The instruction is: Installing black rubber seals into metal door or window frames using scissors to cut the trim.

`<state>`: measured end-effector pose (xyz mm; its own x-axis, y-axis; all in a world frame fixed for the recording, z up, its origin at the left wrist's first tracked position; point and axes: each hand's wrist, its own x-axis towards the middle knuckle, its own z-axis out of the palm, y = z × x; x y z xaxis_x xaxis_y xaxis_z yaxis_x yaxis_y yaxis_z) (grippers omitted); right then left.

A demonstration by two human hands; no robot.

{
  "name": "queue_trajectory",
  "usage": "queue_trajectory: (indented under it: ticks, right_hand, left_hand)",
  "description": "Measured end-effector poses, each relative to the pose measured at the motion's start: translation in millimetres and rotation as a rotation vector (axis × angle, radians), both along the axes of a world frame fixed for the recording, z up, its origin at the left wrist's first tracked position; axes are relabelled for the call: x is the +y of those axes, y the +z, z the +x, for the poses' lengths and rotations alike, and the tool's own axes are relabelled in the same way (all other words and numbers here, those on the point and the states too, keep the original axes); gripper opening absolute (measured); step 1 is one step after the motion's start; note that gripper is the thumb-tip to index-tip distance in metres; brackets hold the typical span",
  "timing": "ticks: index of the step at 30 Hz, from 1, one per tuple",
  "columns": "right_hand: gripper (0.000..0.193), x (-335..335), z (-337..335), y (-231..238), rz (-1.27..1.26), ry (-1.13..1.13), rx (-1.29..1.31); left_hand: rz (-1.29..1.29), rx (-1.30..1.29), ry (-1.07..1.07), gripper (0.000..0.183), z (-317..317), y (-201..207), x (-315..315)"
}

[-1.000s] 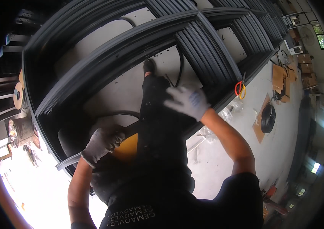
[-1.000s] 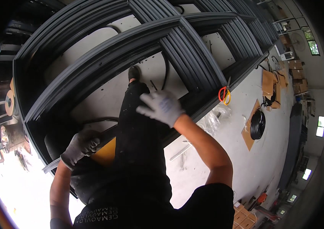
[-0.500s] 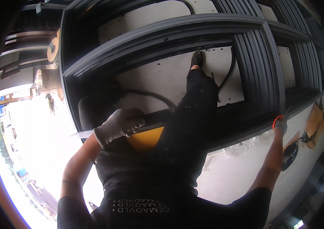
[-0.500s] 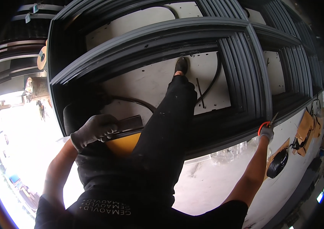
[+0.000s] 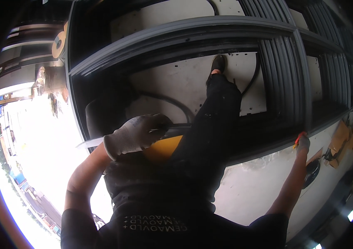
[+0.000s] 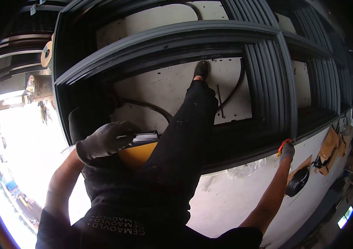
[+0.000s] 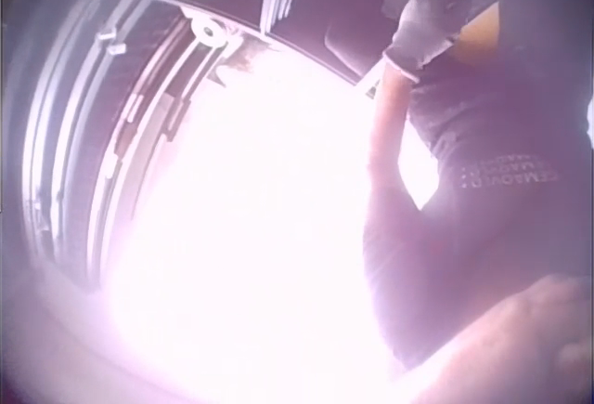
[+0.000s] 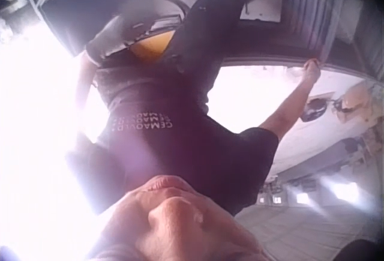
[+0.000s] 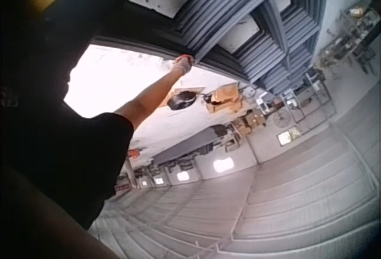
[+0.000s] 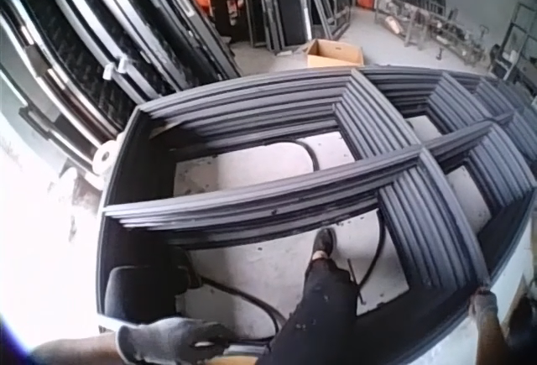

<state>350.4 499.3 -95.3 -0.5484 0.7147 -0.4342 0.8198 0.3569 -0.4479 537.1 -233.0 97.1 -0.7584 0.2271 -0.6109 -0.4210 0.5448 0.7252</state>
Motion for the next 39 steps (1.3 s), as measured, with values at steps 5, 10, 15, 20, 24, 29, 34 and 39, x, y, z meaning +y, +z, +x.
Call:
queue_trajectory:
  ticks: [5, 10, 15, 20, 24, 29, 34, 39]
  right_hand:
    - [0.036, -189, 39, 67, -0.54, 0.209, 0.373]
    - [0.033, -372, 100, 159, -1.009, 0.648, 0.246]
    - [0.041, -484, 161, 197, -1.475, 0.796, -0.131]
    - [0.053, -540, 203, 181, -1.354, 1.059, -0.349]
    - [0.052, -553, 214, 183, -1.323, 1.229, -0.192]
    - [0.043, -563, 209, 194, -1.299, 1.283, -0.175]
    - [0.028, -562, 213, 205, -1.3, 1.208, -0.282]
    - [0.032, -559, 218, 200, -0.986, 1.497, 0.031]
  left_hand:
    - [0.024, 0.06, -0.363, 0.032, -4, 6, 31]
    - [0.285, -0.266, 0.164, 0.026, 0, 19, 4]
    - [0.592, -0.326, 0.502, 0.026, 41, 45, -51]
    - [0.588, -0.209, 0.61, 0.036, 81, 39, -87]
    - [0.537, -0.224, 0.675, 0.034, 102, 32, -95]
    - [0.561, -0.206, 0.698, 0.027, 109, 37, -92]
    - [0.546, -0.212, 0.668, 0.033, 109, 42, -91]
    - [0.59, -0.224, 0.636, 0.025, 110, 36, -90]
